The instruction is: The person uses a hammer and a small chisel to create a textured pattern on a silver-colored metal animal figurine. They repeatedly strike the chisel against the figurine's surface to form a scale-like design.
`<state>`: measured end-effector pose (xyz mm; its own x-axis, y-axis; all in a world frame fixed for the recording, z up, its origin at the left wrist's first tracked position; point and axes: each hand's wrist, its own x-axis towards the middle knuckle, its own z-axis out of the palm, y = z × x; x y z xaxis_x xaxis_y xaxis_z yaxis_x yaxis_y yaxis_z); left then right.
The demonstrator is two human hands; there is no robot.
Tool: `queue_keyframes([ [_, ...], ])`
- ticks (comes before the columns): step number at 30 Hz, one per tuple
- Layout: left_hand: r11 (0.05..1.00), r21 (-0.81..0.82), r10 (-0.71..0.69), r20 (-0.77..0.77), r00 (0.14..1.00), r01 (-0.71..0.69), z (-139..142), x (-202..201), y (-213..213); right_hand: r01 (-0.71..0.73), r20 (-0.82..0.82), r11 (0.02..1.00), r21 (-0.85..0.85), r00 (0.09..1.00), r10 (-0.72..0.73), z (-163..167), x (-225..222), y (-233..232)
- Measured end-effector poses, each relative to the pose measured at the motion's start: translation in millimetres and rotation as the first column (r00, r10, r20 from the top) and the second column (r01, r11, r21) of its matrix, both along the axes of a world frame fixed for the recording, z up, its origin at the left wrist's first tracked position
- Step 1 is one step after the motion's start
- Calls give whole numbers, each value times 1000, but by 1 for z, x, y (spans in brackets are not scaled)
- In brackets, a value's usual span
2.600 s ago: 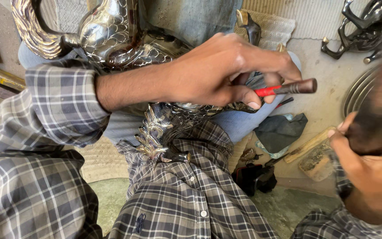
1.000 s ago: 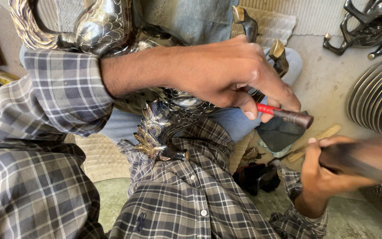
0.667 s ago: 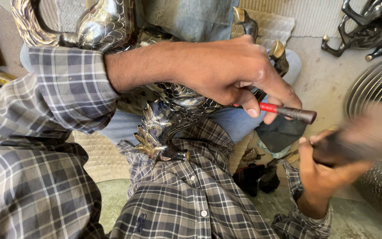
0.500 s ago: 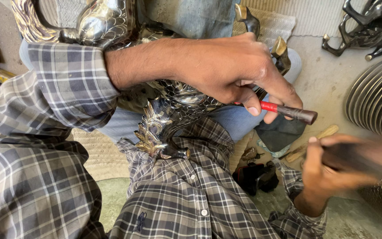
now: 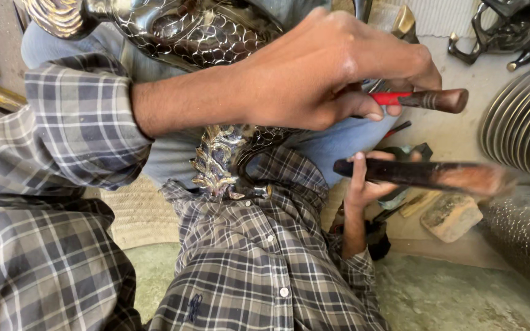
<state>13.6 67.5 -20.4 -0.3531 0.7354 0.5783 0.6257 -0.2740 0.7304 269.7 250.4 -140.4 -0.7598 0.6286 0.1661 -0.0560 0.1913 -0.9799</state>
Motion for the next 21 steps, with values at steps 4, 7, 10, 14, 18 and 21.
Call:
queue_keyframes([
  [4, 996, 29, -84, -54, 995, 85, 5, 9, 4, 28, 139, 997, -68, 990, -18, -2, 30, 0],
  [7, 991, 27, -123, -173, 977, 130, -8, 6, 12, 89, 150, 991, -98, 986, -74, -2, 48, 7],
  [10, 977, 74, -177, -261, 949, 202, -17, 9, 8, 79, 46, 997, -26, 996, -78, 0, 63, 7],
  [14, 954, 160, -193, -320, 928, 253, -15, 15, 8, 103, -42, 989, 103, 994, -99, 8, 80, 10],
  [18, 947, 139, -227, -344, 911, 289, -20, 13, 14, 178, -179, 934, 311, 976, -126, 18, 90, 21],
  [21, 940, 130, -255, -343, 904, 314, -28, 14, 21, 142, -268, 929, 341, 962, -48, 29, 98, 25],
])
